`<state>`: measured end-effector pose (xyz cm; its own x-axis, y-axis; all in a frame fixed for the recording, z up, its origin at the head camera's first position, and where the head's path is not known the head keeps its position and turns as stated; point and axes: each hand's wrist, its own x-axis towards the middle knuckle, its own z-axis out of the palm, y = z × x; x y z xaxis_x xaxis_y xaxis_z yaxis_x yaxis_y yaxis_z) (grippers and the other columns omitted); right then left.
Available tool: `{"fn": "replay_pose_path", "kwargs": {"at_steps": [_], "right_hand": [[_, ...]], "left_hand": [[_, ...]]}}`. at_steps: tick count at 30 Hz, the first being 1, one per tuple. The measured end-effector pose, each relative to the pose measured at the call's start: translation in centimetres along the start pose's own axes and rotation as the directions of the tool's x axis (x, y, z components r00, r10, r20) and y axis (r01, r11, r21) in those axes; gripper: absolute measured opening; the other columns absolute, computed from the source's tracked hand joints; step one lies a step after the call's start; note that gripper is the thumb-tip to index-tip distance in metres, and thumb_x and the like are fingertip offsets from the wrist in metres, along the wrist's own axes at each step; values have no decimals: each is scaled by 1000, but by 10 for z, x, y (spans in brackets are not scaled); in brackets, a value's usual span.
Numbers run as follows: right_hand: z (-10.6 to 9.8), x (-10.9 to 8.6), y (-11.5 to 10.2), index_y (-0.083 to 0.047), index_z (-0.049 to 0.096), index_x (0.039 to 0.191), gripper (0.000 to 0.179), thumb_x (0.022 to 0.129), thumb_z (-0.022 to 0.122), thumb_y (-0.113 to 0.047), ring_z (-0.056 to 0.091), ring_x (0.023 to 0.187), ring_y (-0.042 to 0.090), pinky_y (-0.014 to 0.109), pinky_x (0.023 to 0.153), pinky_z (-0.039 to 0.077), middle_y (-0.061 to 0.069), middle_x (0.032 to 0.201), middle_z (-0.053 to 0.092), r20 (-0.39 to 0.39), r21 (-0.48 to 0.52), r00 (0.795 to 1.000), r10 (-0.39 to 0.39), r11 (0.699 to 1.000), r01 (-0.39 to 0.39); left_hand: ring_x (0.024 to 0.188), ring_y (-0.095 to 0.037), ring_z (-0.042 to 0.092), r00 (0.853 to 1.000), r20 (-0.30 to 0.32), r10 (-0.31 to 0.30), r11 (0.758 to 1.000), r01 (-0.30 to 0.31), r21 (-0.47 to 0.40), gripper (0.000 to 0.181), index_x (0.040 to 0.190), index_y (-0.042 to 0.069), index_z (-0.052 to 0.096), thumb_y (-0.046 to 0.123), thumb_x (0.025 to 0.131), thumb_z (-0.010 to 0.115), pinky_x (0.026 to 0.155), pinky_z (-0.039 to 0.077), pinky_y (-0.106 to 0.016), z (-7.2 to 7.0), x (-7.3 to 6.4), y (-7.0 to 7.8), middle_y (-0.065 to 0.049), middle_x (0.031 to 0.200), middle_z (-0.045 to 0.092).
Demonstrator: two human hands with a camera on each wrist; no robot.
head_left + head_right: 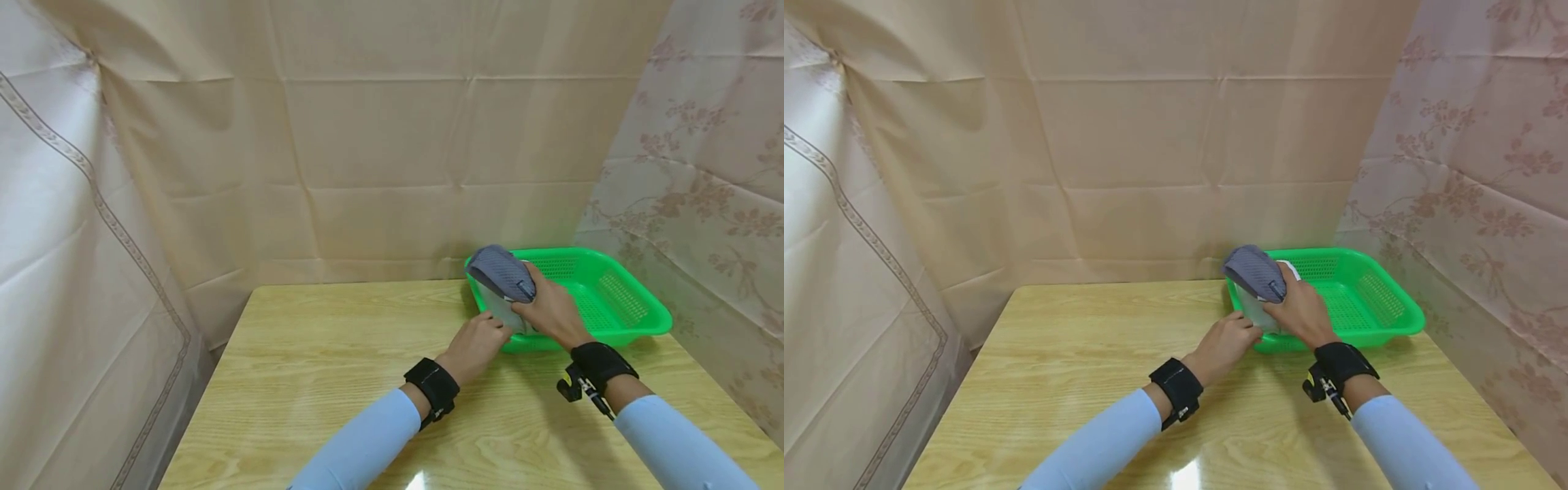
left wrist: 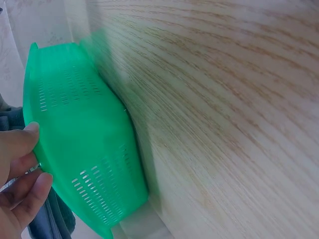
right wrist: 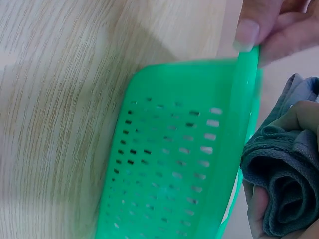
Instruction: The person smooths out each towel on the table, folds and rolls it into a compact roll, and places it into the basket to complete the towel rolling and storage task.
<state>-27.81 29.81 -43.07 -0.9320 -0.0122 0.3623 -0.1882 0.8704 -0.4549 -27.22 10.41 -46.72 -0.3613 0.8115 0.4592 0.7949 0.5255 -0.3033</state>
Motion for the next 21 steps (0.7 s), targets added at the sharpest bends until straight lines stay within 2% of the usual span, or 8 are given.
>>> {"fn": "replay_pose_path", "kwargs": {"at_steps": [4, 11, 21], "right_hand": [[-4, -4, 6, 1, 31, 158, 88, 86, 76, -20, 65, 96, 45, 54, 70, 52, 35, 117, 64, -13, -3, 1000, 7, 1000, -7], [-9, -6, 15, 1, 29, 159, 90, 86, 77, -21, 66, 91, 45, 48, 61, 51, 37, 116, 63, -29, -7, 999, 35, 999, -35], [-16, -7, 27, 3, 29, 158, 90, 86, 77, -20, 65, 91, 49, 51, 62, 51, 40, 116, 61, -66, 2, 997, 46, 999, -45]], "left_hand": [[84, -6, 63, 1000, 3, 11, 1000, -11, 7, 11, 105, 21, 79, 24, 97, 71, 82, 43, -19, 0, -1, 1, 9, 97, 74], [82, -6, 62, 1000, -8, 5, 1000, -5, 29, 10, 103, 22, 79, 22, 97, 71, 78, 43, -19, 2, 0, 0, 10, 94, 74], [82, -7, 60, 1000, -13, -3, 1000, 3, 17, 11, 103, 22, 79, 27, 97, 71, 76, 42, -17, 3, 2, -1, 9, 94, 74]]}}
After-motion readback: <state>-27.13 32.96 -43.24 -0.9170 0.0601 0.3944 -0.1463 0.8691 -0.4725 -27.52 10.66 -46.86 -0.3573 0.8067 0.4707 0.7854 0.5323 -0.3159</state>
